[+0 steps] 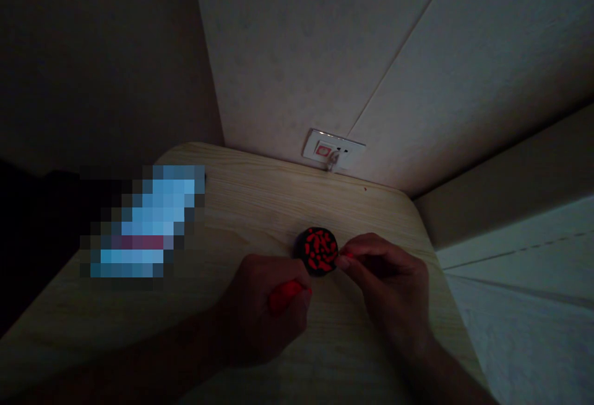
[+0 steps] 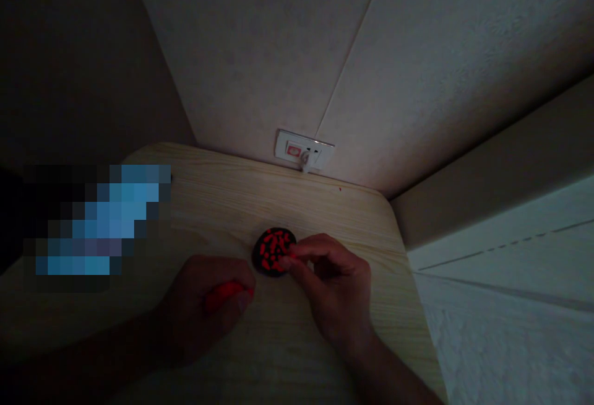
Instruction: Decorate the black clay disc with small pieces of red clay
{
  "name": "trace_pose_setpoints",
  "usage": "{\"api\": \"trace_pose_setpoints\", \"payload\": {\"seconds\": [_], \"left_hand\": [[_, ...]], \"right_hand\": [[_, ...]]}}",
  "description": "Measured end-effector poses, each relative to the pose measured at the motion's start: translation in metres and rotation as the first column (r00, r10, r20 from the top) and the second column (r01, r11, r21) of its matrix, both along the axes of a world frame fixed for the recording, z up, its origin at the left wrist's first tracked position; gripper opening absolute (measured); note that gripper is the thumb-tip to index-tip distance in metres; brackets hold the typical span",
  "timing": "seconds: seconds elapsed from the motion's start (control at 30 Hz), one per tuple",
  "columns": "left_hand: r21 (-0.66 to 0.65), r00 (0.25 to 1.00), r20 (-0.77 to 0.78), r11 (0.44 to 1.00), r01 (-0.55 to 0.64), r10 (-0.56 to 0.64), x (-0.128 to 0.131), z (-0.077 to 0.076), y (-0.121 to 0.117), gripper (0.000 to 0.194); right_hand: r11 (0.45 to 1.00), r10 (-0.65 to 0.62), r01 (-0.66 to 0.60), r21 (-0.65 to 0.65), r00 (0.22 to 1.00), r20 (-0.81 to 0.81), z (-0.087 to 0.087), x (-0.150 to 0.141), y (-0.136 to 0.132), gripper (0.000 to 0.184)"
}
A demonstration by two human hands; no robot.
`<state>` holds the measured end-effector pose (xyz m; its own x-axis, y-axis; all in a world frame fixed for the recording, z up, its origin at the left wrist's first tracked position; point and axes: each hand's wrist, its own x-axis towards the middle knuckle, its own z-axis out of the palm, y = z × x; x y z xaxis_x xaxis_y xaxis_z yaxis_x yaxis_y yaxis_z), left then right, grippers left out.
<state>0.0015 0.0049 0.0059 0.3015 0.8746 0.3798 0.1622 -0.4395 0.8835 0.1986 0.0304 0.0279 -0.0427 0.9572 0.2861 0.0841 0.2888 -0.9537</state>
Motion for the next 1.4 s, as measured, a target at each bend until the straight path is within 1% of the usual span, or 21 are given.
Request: {"api": "trace_pose_setpoints", "payload": {"seconds": [0.13, 0.27, 0.33, 0.43, 0.57, 0.7, 0.8, 0.93, 1.13, 1.27, 1.4], "left_hand": [[-0.015, 1.000, -0.001, 1.000, -0.011, 0.011, 0.000, -0.001, 0.000, 0.018], [-0.032, 1.000, -0.022, 0.999, -0.005, 0.004, 0.000, -0.001, 0.000, 0.017], [-0.035, 1.000, -0.015, 0.999, -0.001, 0.000, 0.000, 0.000, 0.000, 0.018], [-0.007, 1.000, -0.007, 1.000, 0.006, -0.006, 0.001, 0.002, 0.001, 0.018], [0.023, 1.000, -0.015, 1.000, 0.005, -0.004, 0.002, 0.001, 0.000, 0.018], [0.023, 1.000, -0.026, 1.000, 0.014, -0.014, 0.001, 0.000, -0.001, 0.017], [0.011, 0.999, -0.039, 1.000, 0.016, -0.016, 0.001, 0.001, -0.002, 0.017], [0.009, 0.999, -0.048, 1.000, -0.001, 0.001, 0.000, 0.003, -0.002, 0.016], [0.017, 0.999, -0.048, 1.000, 0.007, -0.006, 0.001, 0.002, -0.001, 0.015], [0.024, 0.997, -0.066, 0.999, 0.031, -0.029, 0.000, 0.003, -0.002, 0.015], [0.007, 0.997, -0.070, 1.000, 0.022, -0.021, 0.001, 0.005, -0.001, 0.016]], "right_hand": [[0.998, -0.024, 0.026, -0.058, 0.999, 0.036, -0.002, 0.003, -0.001, 0.006], [0.995, -0.023, 0.018, -0.097, 0.999, -0.048, -0.007, 0.007, 0.001, 0.022], [0.993, -0.069, 0.064, -0.098, 0.997, -0.046, -0.009, 0.008, 0.004, 0.019], [0.985, -0.152, 0.153, -0.082, 0.988, 0.012, -0.011, 0.009, 0.011, 0.016], [0.980, -0.177, 0.179, -0.080, 0.984, 0.036, -0.017, 0.011, 0.019, 0.018], [0.971, -0.203, 0.207, -0.119, 0.978, 0.041, -0.021, 0.012, 0.024, 0.020], [0.970, -0.196, 0.204, -0.136, 0.978, 0.063, -0.020, 0.011, 0.027, 0.022], [0.973, -0.179, 0.186, -0.134, 0.982, 0.065, -0.017, 0.010, 0.028, 0.029], [0.966, -0.166, 0.178, -0.189, 0.983, 0.082, -0.019, 0.009, 0.026, 0.037], [0.964, -0.179, 0.181, -0.195, 0.983, 0.032, -0.019, 0.008, 0.027, 0.025], [0.970, -0.170, 0.168, -0.176, 0.985, 0.003, -0.022, 0.009, 0.028, 0.025]]}}
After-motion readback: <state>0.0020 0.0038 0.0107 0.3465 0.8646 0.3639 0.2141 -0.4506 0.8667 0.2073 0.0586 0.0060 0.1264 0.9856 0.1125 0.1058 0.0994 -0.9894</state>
